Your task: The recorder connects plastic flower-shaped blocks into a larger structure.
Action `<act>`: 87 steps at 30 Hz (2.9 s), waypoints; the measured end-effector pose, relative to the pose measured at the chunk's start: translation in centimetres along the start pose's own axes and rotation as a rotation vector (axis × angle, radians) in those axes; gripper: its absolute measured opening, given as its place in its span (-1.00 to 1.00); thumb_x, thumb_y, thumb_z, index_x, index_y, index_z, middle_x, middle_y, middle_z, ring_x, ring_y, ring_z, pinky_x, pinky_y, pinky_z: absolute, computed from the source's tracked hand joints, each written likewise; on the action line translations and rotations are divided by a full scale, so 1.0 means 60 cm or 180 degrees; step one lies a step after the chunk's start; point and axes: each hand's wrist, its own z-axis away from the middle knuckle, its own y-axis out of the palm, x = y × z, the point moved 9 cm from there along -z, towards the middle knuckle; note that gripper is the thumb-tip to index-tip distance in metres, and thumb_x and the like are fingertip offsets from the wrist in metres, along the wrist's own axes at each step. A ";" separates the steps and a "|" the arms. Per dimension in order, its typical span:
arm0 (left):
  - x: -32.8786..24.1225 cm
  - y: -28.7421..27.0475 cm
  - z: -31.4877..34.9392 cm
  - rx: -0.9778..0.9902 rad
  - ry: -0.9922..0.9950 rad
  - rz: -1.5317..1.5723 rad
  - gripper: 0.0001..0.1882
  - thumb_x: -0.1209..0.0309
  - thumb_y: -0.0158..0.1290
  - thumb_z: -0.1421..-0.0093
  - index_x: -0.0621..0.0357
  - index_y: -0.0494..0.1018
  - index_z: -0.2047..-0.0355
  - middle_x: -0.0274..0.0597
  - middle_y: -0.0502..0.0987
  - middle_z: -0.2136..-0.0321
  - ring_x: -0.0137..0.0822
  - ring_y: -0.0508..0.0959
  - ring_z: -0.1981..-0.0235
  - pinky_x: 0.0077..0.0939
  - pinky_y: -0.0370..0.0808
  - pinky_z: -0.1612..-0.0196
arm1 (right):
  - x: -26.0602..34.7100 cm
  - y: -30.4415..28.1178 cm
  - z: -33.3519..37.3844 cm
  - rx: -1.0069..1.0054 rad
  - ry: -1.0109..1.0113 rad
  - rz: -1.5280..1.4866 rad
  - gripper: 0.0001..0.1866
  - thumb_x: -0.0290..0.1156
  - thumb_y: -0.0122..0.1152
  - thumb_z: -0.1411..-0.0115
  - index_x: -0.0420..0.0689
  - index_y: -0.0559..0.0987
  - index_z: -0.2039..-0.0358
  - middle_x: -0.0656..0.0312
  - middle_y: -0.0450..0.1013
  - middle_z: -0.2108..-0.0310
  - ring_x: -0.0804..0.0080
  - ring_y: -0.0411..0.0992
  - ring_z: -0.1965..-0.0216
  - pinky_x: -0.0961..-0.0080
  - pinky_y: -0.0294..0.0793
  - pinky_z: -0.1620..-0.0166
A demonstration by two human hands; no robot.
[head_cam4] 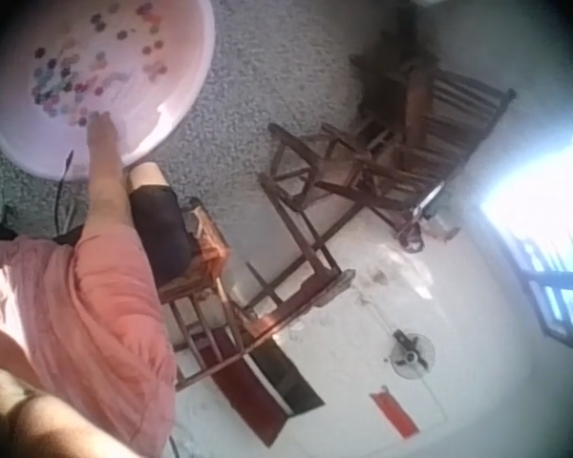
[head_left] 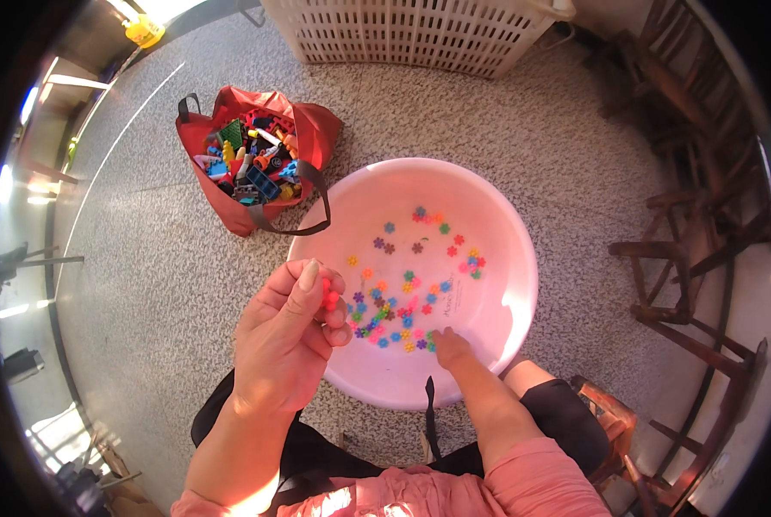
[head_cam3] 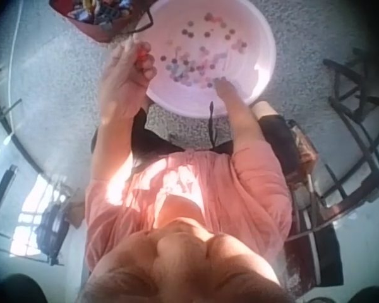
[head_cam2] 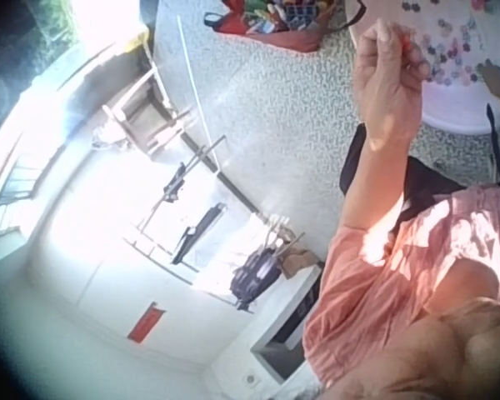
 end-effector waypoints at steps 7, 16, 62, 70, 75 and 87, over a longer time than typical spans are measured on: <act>-0.004 -0.003 0.004 -0.0234 -0.0156 -0.0201 -0.86 0.41 -0.12 -0.18 0.17 0.35 0.28 -0.31 0.37 0.52 -0.50 0.37 0.54 -0.66 0.32 0.54 | 0.130 -0.137 0.041 0.1381 0.0221 -0.3452 -0.66 -0.25 0.13 -0.06 -0.06 0.37 0.16 0.22 0.40 0.35 0.36 0.45 0.38 0.45 0.49 0.33; 0.030 0.041 0.019 0.0915 0.0101 -0.2571 -0.71 0.30 0.06 -0.07 0.21 0.42 0.25 -0.45 0.36 0.62 -0.65 0.31 0.63 -0.77 0.25 0.57 | 0.278 -0.474 0.254 0.0783 -0.1505 -0.3537 -0.63 -0.14 0.10 -0.07 -0.16 0.39 0.24 0.26 0.39 0.42 0.56 0.41 0.37 0.61 0.42 0.36; 0.026 0.112 0.048 0.1826 0.0940 -0.0793 -0.79 0.22 -0.09 -0.17 0.08 0.25 0.41 -0.34 0.33 0.54 -0.63 0.27 0.67 -0.80 0.17 0.69 | 0.281 -0.570 0.328 -0.0445 -0.2193 -0.5433 -0.85 -0.47 0.19 -0.02 -0.19 0.42 0.39 0.17 0.42 0.48 0.51 0.41 0.51 0.59 0.47 0.51; 0.063 0.115 0.056 0.2228 -0.0542 0.0330 -0.78 0.19 -0.09 -0.16 0.07 0.26 0.40 -0.29 0.36 0.51 -0.55 0.25 0.68 -0.77 0.10 0.71 | 0.289 -0.550 0.320 0.0769 -0.2541 -0.6443 -0.75 -0.33 0.06 -0.11 -0.21 0.42 0.25 0.13 0.40 0.47 0.46 0.34 0.61 0.57 0.32 0.57; 0.062 0.107 0.050 0.1910 -0.0419 0.0151 -0.78 0.19 -0.10 -0.17 0.05 0.29 0.31 -0.29 0.37 0.53 -0.54 0.29 0.66 -0.76 0.11 0.72 | 0.275 -0.561 0.316 0.0429 -0.2608 -0.6656 -0.75 -0.37 -0.02 -0.15 -0.22 0.41 0.18 0.11 0.42 0.36 0.39 0.42 0.48 0.57 0.43 0.45; 0.047 0.091 0.043 0.1404 -0.0034 -0.1084 -0.81 0.39 0.08 -0.06 0.20 0.39 0.36 -0.31 0.42 0.56 -0.61 0.33 0.69 -0.79 0.22 0.71 | 0.262 -0.586 0.334 -0.0945 -0.2267 -0.4869 -0.78 -0.38 0.16 -0.06 -0.18 0.46 0.28 0.20 0.44 0.44 0.57 0.38 0.49 0.63 0.41 0.45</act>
